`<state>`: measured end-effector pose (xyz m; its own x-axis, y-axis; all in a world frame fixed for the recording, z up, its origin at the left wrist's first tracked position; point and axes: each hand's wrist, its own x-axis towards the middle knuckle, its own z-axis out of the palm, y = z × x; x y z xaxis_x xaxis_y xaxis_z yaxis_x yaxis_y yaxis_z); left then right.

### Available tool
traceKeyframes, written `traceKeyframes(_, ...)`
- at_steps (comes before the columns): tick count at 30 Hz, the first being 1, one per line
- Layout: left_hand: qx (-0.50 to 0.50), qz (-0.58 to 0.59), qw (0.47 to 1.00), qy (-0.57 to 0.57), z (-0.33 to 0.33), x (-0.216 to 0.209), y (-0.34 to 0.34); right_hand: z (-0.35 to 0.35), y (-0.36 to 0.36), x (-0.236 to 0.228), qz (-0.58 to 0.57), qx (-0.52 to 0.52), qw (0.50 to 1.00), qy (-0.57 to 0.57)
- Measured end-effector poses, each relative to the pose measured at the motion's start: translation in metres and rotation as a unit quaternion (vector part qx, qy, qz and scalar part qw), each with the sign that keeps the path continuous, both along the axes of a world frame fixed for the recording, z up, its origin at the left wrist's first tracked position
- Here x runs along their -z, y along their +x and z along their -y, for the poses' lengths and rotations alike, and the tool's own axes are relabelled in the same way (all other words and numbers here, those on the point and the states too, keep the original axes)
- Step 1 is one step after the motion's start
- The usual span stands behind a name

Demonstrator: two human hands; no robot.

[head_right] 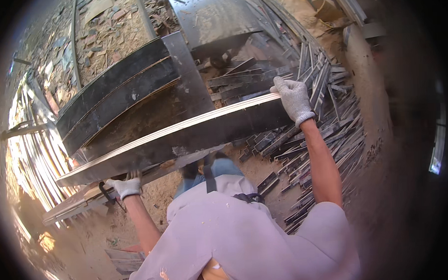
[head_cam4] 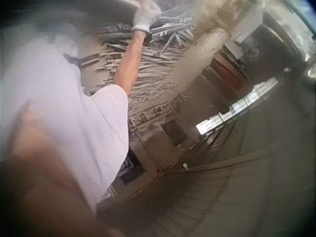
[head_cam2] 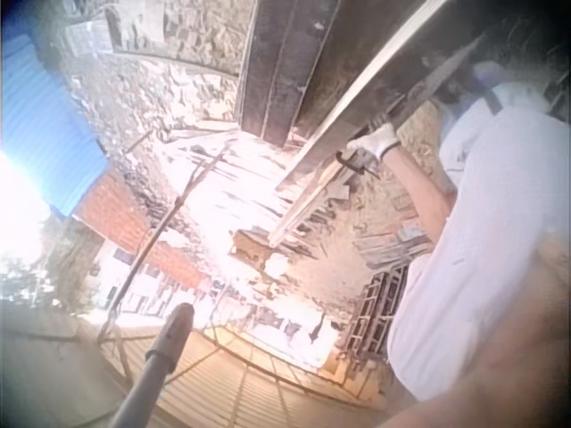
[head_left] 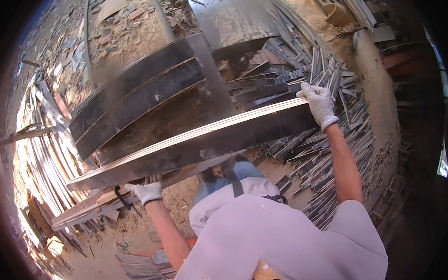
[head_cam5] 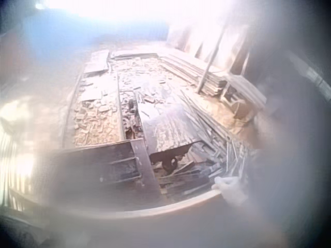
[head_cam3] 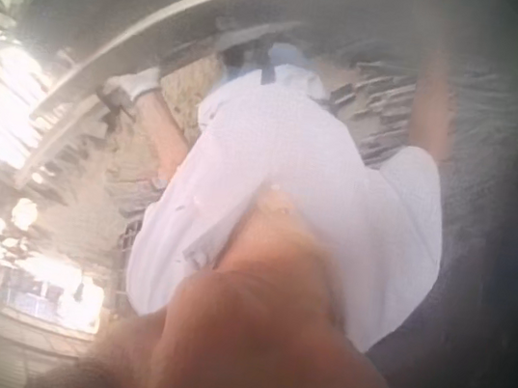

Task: The person picks up long, dark wood planks from a pile on the ground and places them onto a growing stack on a workbench. The person handles the planks one at a time, aligning them before stacking.

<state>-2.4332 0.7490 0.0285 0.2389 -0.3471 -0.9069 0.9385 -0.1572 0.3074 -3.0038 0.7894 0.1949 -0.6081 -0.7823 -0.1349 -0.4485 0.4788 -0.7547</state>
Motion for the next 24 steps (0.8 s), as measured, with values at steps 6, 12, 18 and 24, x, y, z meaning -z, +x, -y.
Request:
traceKeyframes(6,0.050,0.233,0.925,-0.297,0.026,0.167,0.140,-0.038,0.036,-0.090,-0.075,-0.148,0.944,-0.284)
traceKeyframes(12,0.278,0.631,0.567,-0.450,0.047,0.197,0.105,-0.146,0.034,-0.084,-0.022,-0.049,0.932,-0.360)
traceKeyframes(18,0.260,0.287,0.704,-0.595,0.019,0.097,0.075,-0.213,0.029,-0.038,0.101,0.076,0.882,-0.455)
traceKeyframes(24,0.214,0.004,0.717,-0.663,-0.057,-0.089,0.040,-0.228,0.019,0.107,0.166,0.146,0.871,-0.439)
